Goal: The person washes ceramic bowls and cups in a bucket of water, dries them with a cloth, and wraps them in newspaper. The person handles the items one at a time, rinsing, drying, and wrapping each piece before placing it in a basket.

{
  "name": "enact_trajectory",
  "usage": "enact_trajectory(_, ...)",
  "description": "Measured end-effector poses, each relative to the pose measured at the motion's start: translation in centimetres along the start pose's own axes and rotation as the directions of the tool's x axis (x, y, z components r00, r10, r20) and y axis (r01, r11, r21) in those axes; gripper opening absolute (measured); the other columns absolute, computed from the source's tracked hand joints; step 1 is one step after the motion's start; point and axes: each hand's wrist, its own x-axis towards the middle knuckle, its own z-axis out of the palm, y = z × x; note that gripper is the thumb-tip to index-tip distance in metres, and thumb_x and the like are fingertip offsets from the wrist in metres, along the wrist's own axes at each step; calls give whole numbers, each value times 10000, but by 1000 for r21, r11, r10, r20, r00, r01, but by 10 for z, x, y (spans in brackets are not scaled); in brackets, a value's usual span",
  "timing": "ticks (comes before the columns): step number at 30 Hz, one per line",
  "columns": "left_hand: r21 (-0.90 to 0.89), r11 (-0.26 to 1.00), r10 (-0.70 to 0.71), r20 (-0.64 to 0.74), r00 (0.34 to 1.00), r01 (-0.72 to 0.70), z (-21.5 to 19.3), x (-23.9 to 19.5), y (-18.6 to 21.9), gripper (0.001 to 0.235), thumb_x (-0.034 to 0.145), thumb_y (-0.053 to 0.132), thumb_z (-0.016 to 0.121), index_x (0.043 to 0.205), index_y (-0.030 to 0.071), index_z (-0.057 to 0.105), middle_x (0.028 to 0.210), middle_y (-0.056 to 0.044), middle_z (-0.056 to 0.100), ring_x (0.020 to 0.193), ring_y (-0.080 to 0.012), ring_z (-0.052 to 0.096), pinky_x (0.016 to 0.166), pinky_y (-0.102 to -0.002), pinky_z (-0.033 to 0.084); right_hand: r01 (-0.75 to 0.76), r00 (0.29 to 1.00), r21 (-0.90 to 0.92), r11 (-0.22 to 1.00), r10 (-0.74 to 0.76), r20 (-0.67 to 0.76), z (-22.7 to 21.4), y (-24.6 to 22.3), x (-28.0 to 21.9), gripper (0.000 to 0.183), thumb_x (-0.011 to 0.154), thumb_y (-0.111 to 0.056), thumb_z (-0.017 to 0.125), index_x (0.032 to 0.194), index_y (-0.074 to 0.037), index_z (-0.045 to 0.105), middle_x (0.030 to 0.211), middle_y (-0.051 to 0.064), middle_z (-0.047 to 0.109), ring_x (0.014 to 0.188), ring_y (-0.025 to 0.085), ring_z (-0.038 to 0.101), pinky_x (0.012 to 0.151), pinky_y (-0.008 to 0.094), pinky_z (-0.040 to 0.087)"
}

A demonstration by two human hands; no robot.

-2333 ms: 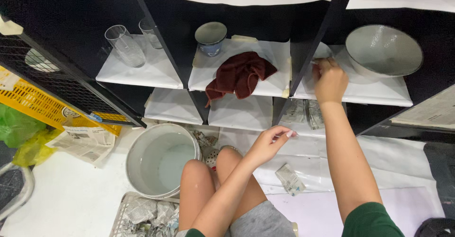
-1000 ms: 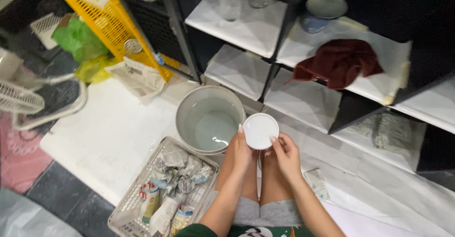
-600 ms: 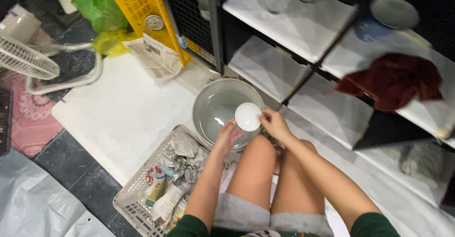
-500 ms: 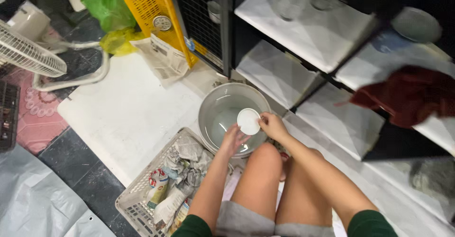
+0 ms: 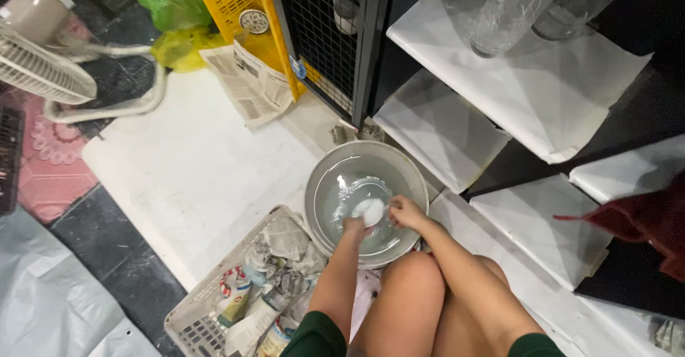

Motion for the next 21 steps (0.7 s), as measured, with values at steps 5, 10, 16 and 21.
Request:
enact_trajectory(5,496,705,664,-211,717,-507,-15,23,0,693,619,2,863,1221,-96,535,1130,-259,662,1013,-391,673,845,-462,561,-41,999,72,997,39,27,6,5,8,450,966,-205,590,1396,-104,501,967,104,721,746,209,718,609,366,591)
enact_trajectory(10,635,481,784,-3,621,-604,-24,17,6,355,815,59,745,1162,18,686,1114,-208,719,1016,-375,704,892,-441,537,-26,1000,-79,996,25,-17,10,7,9,484,965,-211,648,1412,-100,500,1067,116,717,861,197,747,653,351,612)
enact_trajectory(16,652,318,811,189,553,-688,-23,-35,35,214,1035,169,584,1191,61,684,1154,-174,684,985,-406,697,834,-480,531,80,997,34,996,-80,22,19,5,14,810,840,-219,818,1495,-170,342,1276,56,570,1054,204,657,772,381,622)
enact_trajectory(21,474,107,850,412,327,-874,-22,-64,49,248,953,93,626,1194,64,677,1157,-165,709,1030,-387,702,836,-459,551,312,927,407,859,-368,67,28,-10,18,509,868,-173,786,1269,57,573,1157,148,707,1028,242,723,826,370,626)
